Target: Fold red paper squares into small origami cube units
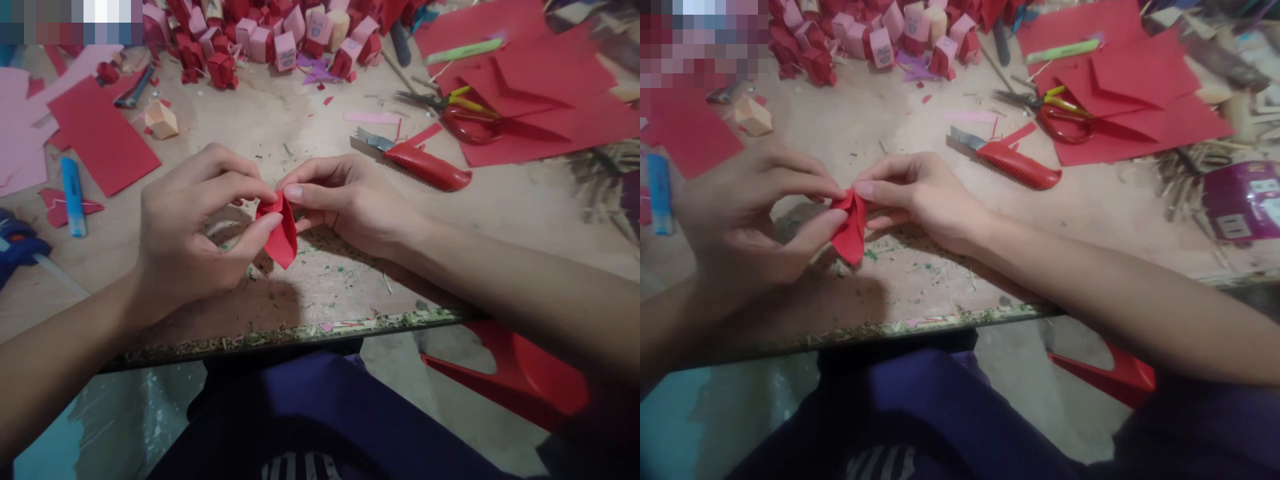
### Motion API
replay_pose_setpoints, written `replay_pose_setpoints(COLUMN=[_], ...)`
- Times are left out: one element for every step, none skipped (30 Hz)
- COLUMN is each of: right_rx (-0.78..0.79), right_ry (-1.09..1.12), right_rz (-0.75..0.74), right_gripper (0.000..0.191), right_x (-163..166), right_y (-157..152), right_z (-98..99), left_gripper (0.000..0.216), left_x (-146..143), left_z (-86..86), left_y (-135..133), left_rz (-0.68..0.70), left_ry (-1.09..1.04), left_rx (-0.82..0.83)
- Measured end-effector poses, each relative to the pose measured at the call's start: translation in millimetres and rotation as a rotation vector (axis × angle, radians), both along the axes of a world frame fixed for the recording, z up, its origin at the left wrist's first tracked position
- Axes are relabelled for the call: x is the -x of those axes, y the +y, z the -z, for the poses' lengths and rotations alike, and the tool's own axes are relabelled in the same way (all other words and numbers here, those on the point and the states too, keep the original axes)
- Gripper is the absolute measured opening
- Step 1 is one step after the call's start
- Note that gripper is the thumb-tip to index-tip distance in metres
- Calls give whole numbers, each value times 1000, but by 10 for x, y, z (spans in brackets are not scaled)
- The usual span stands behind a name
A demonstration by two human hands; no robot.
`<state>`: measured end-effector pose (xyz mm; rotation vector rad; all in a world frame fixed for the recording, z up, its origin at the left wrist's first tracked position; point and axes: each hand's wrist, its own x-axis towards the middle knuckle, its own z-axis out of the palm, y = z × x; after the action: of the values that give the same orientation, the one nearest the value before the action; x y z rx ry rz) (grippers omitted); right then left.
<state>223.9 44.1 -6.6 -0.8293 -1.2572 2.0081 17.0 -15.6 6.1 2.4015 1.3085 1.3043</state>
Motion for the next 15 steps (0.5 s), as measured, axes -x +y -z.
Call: replay_pose_setpoints(right_rx=[3,6,9,11,11,9,2,-6,-18,-30,-42,-53,-61,-67,-73], right_ry=[-4,-7,-9,-8,-8,-10,-14,-20,-28,-34,-39,-45,-50,-56,-62], right_rz=[3,4,3,0,-2,-3,-4,-6,-7,-8,-9,-11,-12,-14,-17], right_gripper=[22,23,24,25,25,25,25,24,23,23,23,23,23,23,22], right_x=[-1,-1,-1,-1,-1,-2,-3,-4,-6,-8,-10,-12,-13,-14,-14], right_y=[1,2,2,0,-1,-4,-7,-9,-11,-13,-13,-13,-13,-12,-12], right_z=[-1,-3,-3,-4,-4,-5,-5,-5,-4,-3,-1,0,2,3,3], left_gripper=[8,7,9,10,10,11,13,17,23,29,32,31,27,22,17], left_x=[8,18,26,32,34,33,29,22,15,8,1,-3,-6,-6,-3], left_z=[-1,3,10,19,29,40,50,58,64,66,64,58,47,33,18], left_y=[6,14,25,35,45,52,58,61,63,64,64,63,61,58,55], left_rz=[10,17,19,22,28,27,26,28,17,19,27,34,42,38,22], left_ry=[-14,-20,-31,-45,-58,-65,-75,-87,-95,-104,-111,-112,-104,-86,-62], left_rx=[6,10,-1,-15,-25,-10,5,21,33,21,6,6,16,46,78])
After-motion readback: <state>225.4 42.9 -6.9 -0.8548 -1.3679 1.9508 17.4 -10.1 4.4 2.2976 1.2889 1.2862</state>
